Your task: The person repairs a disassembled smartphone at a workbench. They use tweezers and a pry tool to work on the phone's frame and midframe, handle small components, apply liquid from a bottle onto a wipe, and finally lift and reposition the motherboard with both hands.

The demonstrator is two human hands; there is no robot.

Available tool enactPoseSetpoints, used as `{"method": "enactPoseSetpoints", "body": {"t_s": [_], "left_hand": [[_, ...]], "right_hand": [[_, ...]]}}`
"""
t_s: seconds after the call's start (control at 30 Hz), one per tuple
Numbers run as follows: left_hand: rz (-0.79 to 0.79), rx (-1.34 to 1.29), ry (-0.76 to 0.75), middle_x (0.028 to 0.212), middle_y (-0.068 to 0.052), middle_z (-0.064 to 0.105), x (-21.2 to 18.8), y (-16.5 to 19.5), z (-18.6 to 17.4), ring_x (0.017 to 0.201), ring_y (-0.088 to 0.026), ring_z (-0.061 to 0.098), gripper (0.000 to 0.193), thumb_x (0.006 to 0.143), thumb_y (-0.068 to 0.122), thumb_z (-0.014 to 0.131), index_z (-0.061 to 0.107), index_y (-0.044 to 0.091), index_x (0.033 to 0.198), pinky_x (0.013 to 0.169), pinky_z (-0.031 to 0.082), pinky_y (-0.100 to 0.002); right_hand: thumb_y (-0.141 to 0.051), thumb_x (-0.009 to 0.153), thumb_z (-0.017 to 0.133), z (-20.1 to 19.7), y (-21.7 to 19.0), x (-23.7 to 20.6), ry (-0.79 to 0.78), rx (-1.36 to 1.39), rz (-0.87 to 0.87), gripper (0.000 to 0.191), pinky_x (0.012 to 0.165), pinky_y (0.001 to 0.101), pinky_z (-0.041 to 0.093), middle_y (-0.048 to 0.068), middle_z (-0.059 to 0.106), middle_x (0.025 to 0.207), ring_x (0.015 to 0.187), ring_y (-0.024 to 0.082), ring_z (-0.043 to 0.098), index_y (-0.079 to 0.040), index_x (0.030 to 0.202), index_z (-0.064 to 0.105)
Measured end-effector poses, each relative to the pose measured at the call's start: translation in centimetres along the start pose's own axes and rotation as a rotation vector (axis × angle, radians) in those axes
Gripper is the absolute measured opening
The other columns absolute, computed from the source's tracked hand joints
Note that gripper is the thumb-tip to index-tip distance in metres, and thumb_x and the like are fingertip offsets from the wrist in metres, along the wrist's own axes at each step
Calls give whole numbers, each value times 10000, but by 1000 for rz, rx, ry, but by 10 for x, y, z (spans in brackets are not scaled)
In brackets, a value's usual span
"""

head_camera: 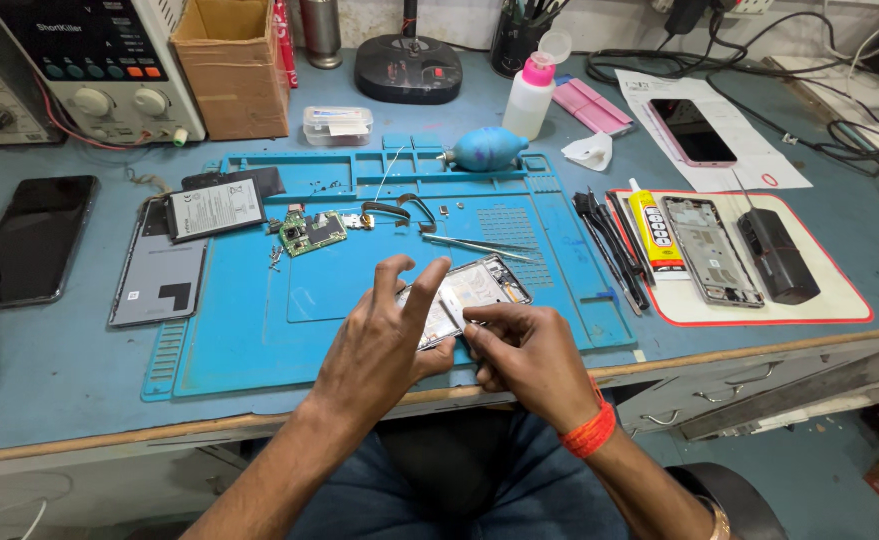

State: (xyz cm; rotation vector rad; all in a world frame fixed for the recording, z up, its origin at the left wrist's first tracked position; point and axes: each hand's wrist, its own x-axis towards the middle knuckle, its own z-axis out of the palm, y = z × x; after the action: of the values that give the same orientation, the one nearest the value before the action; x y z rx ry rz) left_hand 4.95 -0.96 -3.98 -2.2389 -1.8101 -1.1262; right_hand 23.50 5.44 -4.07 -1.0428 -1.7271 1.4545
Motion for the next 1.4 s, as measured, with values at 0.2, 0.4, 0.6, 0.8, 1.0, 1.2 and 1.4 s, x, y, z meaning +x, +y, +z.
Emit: {"method": "enactPoseSetpoints", "body": {"t_s": [0.2, 0.4, 0.6, 0.8, 1.0, 1.2, 1.4], "left_hand": [[-5, 6, -4, 1287, -243, 449, 1, 0, 0, 1044, -490, 654, 917, 710, 235, 883, 356, 146, 1455, 756, 615, -510], [-33, -9, -18, 1283, -249, 446, 1, 0, -2, 1004, -477, 662, 913, 724, 243, 886, 347, 138, 1454, 737, 608, -513], [21, -1, 25, 1279, -254, 455, 0, 1, -2, 1041, -491, 653, 929, 715, 251, 894, 349, 129, 1457, 754, 606, -511], [-82, -26, -74, 1306, -243, 450, 1, 1, -3, 999, -456, 668, 900, 750, 259, 889, 347, 144, 1458, 760, 604, -511], [4, -7, 6, 1296, -256, 453, 0, 1, -1, 1050, -485, 650, 924, 723, 253, 894, 352, 129, 1462, 763, 601, -515], [-20, -8, -15, 1290, -244, 450, 1, 1, -2, 1060, -480, 653, 912, 721, 250, 894, 356, 138, 1448, 749, 609, -507], [-15, -10, -8, 1297, -244, 449, 1, 2, -2, 1060, -481, 654, 908, 728, 245, 889, 356, 135, 1455, 768, 612, -511]], "right_hand": [[-109, 907, 707, 9, -6, 3, 23, -52, 47, 269, 420, 260, 526, 52, 715, 669, 484, 96, 642, 39, 1124, 760], [-97, 917, 687, 0, -3, -3, 22, 55, 51, 283, 459, 259, 558, 56, 711, 683, 526, 101, 688, 50, 1152, 743], [-92, 922, 701, 1, 4, -2, -11, 12, 11, 268, 465, 256, 553, 57, 710, 695, 525, 96, 661, 53, 1142, 753], [-97, 911, 688, 1, -1, 0, 22, 62, 65, 270, 455, 260, 553, 45, 711, 702, 514, 93, 662, 28, 1142, 750], [-104, 926, 694, 2, -1, 0, -1, 6, 19, 267, 447, 254, 548, 61, 710, 683, 504, 86, 643, 45, 1138, 760], [-105, 918, 696, 3, -2, 0, 26, 3, 55, 265, 441, 258, 545, 61, 711, 686, 502, 91, 665, 38, 1132, 758], [-103, 919, 705, 0, 0, -2, 25, -41, 0, 263, 444, 253, 525, 61, 712, 677, 493, 92, 644, 41, 1130, 768]]}}
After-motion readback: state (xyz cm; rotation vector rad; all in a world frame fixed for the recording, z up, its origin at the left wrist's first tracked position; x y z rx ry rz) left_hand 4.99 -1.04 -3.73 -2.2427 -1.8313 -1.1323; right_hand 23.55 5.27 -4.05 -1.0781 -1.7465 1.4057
